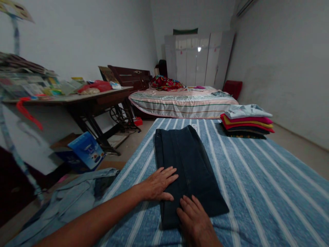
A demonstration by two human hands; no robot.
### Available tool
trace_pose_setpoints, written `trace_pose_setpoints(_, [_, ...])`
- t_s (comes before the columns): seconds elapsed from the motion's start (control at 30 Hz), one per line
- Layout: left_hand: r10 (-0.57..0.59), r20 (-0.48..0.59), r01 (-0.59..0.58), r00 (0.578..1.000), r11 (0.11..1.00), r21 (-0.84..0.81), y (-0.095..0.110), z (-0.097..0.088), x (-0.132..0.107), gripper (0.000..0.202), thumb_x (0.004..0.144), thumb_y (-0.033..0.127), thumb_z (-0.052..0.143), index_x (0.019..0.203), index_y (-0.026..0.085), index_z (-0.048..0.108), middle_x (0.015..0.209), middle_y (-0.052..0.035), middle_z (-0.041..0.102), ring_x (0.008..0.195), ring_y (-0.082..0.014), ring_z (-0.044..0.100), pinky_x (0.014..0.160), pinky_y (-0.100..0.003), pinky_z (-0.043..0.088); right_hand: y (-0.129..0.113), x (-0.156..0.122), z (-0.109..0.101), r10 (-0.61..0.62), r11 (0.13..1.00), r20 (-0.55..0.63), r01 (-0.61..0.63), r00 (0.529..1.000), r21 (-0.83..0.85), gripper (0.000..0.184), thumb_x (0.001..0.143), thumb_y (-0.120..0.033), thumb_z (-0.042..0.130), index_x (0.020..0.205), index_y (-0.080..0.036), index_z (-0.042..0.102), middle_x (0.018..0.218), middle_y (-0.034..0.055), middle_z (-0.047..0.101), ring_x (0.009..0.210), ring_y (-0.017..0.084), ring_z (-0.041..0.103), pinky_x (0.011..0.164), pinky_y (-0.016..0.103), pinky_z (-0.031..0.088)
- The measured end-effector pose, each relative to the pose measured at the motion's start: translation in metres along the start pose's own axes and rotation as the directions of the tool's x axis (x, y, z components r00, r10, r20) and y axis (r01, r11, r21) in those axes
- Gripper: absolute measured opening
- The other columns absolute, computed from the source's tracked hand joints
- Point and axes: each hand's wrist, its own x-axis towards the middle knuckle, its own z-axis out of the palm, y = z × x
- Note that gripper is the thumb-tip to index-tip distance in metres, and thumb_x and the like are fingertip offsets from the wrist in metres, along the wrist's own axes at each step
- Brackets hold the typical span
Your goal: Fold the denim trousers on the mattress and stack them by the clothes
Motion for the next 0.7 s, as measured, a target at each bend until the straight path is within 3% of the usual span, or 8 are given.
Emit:
trace_pose_setpoints(0.23, [-0.022,0.039,0.023,0.999,0.999,-0.022,-0.002,0.012,-0.006,0.08,0.08,0.069,0.041,0.144,0.024,0.023,0.152,-0.0131,0.017,0.139,-0.0307,0.013,0.108,-0.056,0.016,0.004,-0.002,0.003,-0.048,0.999,-0.01,0.047,0.999,-0.018,0.03,0.08,-0.025,0.057,0.11,-0.021,0.057,0.112,0.0061,0.064,0.117,0.021,0.051,0.106,0.04,0.03])
trace_pose_setpoints(0.47, [-0.105,0.084,0.112,0.991,0.99,-0.089,0.01,-0.013,-0.002,0.077,0.077,0.058,0.056,0.139,0.018,0.034,0.15,-0.0179,0.019,0.138,-0.0327,0.016,0.108,-0.054,0.019,0.001,0.0,-0.001,-0.015,1.0,-0.021,0.014,1.0,-0.009,0.028,0.082,-0.029,0.055,0.109,-0.021,0.057,0.112,0.0059,0.064,0.118,0.021,0.049,0.108,0.039,0.026])
trace_pose_setpoints(0.57, [-0.1,0.019,0.102,0.995,0.986,-0.135,0.021,-0.02,0.009,0.062,0.083,0.046,0.055,0.135,0.016,0.04,0.149,-0.018,0.024,0.137,-0.0303,0.021,0.107,-0.05,0.025,0.001,0.0,-0.003,-0.01,1.0,0.0,0.01,1.0,-0.004,0.029,0.082,-0.028,0.055,0.109,-0.021,0.057,0.113,0.0056,0.064,0.118,0.021,0.049,0.108,0.039,0.025])
trace_pose_setpoints(0.7, [-0.005,-0.133,-0.013,0.991,0.991,-0.135,0.033,-0.013,0.035,0.053,0.087,0.036,0.049,0.136,0.018,0.039,0.149,-0.0135,0.026,0.138,-0.0254,0.022,0.109,-0.046,0.025,0.003,0.0,-0.005,-0.005,1.0,0.057,0.005,0.998,0.001,0.03,0.081,-0.027,0.056,0.11,-0.021,0.057,0.114,0.0064,0.064,0.117,0.021,0.05,0.107,0.039,0.026])
